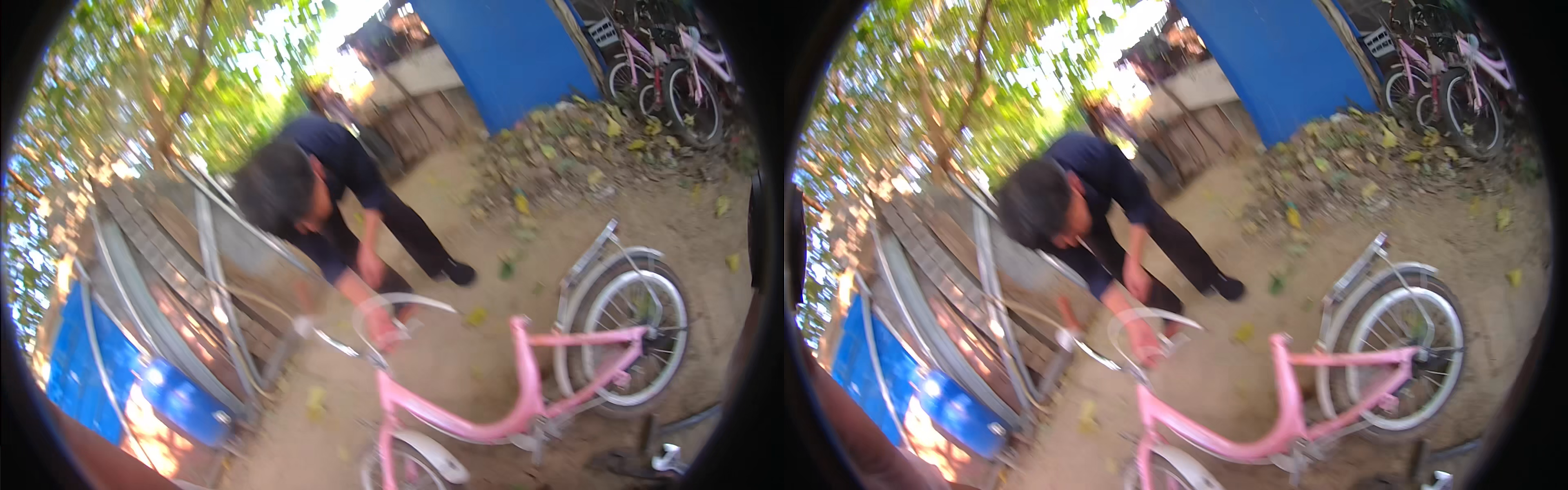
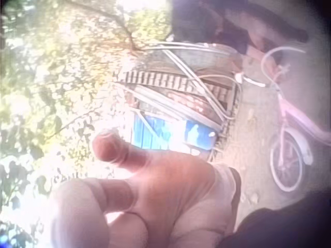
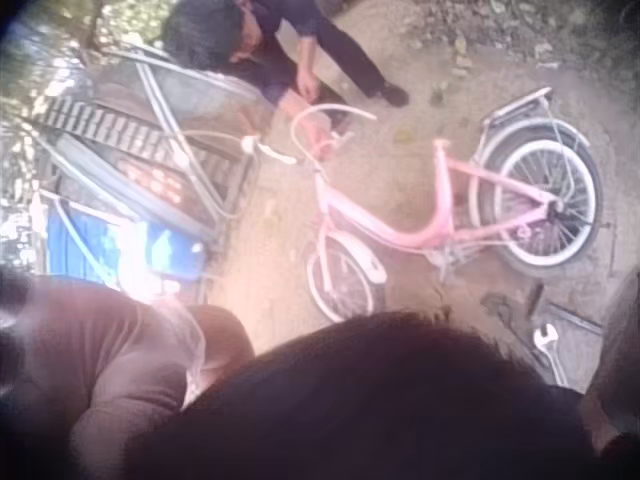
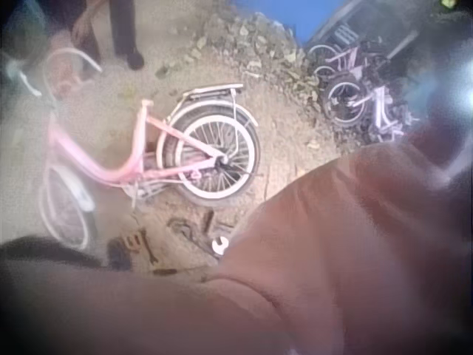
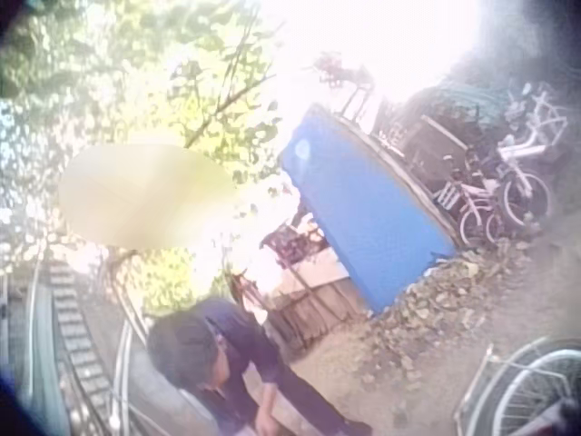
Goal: The person uses a hammer and a punch to repeatedly strike the bottom bracket area of a pink bicycle frame. They pause briefly to handle a smartphone before resuming the hammering. The bicycle remains on the ground throughout.
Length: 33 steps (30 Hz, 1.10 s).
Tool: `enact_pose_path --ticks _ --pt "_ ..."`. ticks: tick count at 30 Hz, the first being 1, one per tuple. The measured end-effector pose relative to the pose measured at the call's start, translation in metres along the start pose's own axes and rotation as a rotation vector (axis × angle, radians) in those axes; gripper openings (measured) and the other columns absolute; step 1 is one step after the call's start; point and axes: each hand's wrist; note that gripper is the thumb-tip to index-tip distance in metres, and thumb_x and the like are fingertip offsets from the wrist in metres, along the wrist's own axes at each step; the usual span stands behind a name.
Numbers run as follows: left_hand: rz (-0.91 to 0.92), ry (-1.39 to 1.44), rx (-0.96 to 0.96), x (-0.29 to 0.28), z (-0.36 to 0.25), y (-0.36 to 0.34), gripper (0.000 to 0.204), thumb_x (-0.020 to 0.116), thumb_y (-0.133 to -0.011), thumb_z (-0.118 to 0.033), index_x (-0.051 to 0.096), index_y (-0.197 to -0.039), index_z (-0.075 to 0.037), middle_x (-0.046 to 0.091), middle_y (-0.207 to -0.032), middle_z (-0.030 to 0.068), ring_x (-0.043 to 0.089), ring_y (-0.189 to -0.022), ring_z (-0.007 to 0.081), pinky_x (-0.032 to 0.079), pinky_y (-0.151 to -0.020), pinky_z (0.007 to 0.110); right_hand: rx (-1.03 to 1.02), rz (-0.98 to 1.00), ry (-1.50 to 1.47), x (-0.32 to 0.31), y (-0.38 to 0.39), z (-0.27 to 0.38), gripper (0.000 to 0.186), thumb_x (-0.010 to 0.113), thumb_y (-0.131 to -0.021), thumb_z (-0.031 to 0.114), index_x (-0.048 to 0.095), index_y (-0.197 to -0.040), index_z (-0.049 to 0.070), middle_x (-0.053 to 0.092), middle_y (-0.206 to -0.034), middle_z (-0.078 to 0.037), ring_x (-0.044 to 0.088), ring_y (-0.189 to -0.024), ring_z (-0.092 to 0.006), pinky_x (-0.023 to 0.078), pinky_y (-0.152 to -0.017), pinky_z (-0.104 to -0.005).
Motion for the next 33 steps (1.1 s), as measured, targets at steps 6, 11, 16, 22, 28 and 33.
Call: enact_pose_path --ticks 6,11,16,22,28,33 --pt "-0.114 0.023 0.076 -0.021 0.01 -0.01 0.03 0.06 -0.088 -0.013 0.064 -0.109 0.007 0.066 -0.104 0.0151 0.063 -0.096 0.022 0.047 -0.093 0.034 -0.05 -0.032 0.081 0.003 -0.014 0.001 0.064 0.064 -0.089 0.034 0.044 -0.137 -0.002 0.05 -0.131 -0.022 0.052 -0.117 -0.0311 0.043 -0.1 -0.0439" --pt "-0.215 0.081 0.142 -0.045 0.002 -0.04 0.03 0.06 -0.087 -0.013 0.063 -0.109 0.008 0.066 -0.103 0.0154 0.063 -0.096 0.0216 0.048 -0.093 0.033 -0.169 -0.127 0.127 -0.012 -0.042 0.041 0.063 0.064 -0.088 0.034 0.044 -0.136 -0.003 0.049 -0.13 -0.023 0.052 -0.117 -0.0321 0.043 -0.099 -0.0439" --pt "-0.416 0.182 -0.222 -0.034 0.031 -0.015 0.031 0.06 -0.087 -0.012 0.063 -0.11 0.008 0.066 -0.103 0.0157 0.063 -0.095 0.0211 0.048 -0.093 0.033 -0.264 -0.227 0.153 -0.024 -0.064 0.063 0.062 0.065 -0.088 0.033 0.045 -0.135 -0.003 0.049 -0.129 -0.024 0.051 -0.117 -0.0332 0.042 -0.099 -0.044" --pt "0.118 0.258 -1.215 0.099 0.228 0.125 0.04 0.066 -0.091 -0.029 0.067 -0.116 0.002 0.068 -0.104 0.0114 0.062 -0.095 0.0191 0.047 -0.086 0.03 -0.052 0.019 0.059 0.018 -0.059 0.048 0.059 0.069 -0.083 0.024 0.048 -0.131 -0.004 0.05 -0.127 -0.024 0.052 -0.115 -0.0359 0.043 -0.099 -0.0454" --pt "0.183 0.598 -1.497 0.196 0.36 0.218 0.027 0.066 -0.09 -0.029 0.067 -0.097 -0.003 0.063 -0.084 0.0017 0.059 -0.074 0.0155 0.047 -0.069 0.028 0.141 0.273 0.009 0.065 -0.031 0.019 0.06 0.077 -0.068 0.009 0.054 -0.123 -0.001 0.052 -0.124 -0.022 0.052 -0.113 -0.0401 0.044 -0.098 -0.0454" --pt "0.225 1.119 -1.526 0.235 0.378 0.201 0.025 0.064 -0.092 -0.027 0.066 -0.099 -0.004 0.066 -0.088 0.0061 0.063 -0.078 0.0183 0.051 -0.075 0.032 0.27 0.361 0.068 0.074 -0.013 0.001 0.061 0.077 -0.069 0.01 0.054 -0.124 -0.001 0.051 -0.125 -0.022 0.052 -0.114 -0.0405 0.043 -0.099 -0.0457"
Point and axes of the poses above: each hand's wrist, its own y-axis away from the middle knuckle, its own x-axis out of the palm, z = x × y
